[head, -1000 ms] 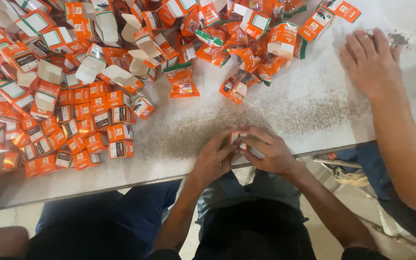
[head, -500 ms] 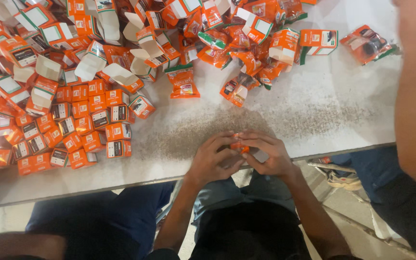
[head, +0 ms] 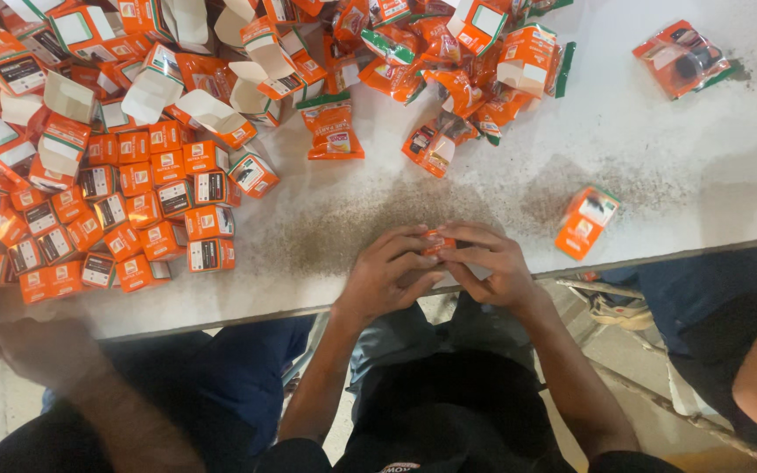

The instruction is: The person picks a plastic-wrapped item from the table, opens a small orange cardboard box, places the item inside, closes the box, and sets the finished box onto a large pile of completed boxes on the table, repeating this cycle continuously.

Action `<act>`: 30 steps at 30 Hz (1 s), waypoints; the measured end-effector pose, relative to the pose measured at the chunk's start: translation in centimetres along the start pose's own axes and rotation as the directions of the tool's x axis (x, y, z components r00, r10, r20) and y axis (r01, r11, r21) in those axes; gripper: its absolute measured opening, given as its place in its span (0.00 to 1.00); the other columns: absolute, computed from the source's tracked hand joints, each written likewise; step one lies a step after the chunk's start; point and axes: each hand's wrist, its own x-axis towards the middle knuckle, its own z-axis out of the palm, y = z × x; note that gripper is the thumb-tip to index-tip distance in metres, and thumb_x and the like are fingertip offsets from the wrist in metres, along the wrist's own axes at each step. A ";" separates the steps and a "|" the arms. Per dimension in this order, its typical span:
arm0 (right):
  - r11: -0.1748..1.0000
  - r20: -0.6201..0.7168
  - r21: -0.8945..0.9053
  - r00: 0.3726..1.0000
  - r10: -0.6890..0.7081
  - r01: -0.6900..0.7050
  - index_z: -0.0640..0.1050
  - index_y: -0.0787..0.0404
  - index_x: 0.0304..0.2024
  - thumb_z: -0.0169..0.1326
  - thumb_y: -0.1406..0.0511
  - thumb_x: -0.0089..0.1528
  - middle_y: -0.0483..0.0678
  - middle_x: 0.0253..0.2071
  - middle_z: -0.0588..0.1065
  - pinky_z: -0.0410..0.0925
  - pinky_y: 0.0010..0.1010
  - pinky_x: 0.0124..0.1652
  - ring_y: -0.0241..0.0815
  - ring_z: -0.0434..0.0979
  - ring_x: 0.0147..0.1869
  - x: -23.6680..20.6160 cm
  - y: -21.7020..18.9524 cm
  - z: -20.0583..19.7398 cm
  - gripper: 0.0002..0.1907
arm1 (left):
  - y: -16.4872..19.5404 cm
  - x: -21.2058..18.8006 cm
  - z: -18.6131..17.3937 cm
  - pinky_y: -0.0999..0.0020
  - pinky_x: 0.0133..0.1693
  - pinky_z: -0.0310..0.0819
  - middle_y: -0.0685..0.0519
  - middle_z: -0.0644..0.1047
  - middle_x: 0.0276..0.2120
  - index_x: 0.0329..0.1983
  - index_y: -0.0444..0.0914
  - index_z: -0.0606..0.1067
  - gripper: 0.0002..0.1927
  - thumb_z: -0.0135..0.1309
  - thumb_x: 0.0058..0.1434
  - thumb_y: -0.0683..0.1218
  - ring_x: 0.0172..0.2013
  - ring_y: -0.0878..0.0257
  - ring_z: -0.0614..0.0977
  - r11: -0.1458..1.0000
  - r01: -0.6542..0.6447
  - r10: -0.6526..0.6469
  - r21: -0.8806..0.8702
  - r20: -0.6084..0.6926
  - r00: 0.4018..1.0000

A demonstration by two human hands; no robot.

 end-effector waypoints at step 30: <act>0.752 -0.518 -0.497 0.843 0.143 -0.433 0.78 0.61 0.57 0.60 0.73 0.62 0.58 0.64 0.73 0.68 0.48 0.66 0.60 0.72 0.69 -1.6 2.7 -8.3 0.20 | -4.2 9.2 1.8 0.47 0.63 0.68 0.39 0.72 0.62 0.67 0.35 0.71 0.28 0.55 0.61 0.41 0.62 0.40 0.73 0.917 0.098 -0.134 0.386 0.068 0.989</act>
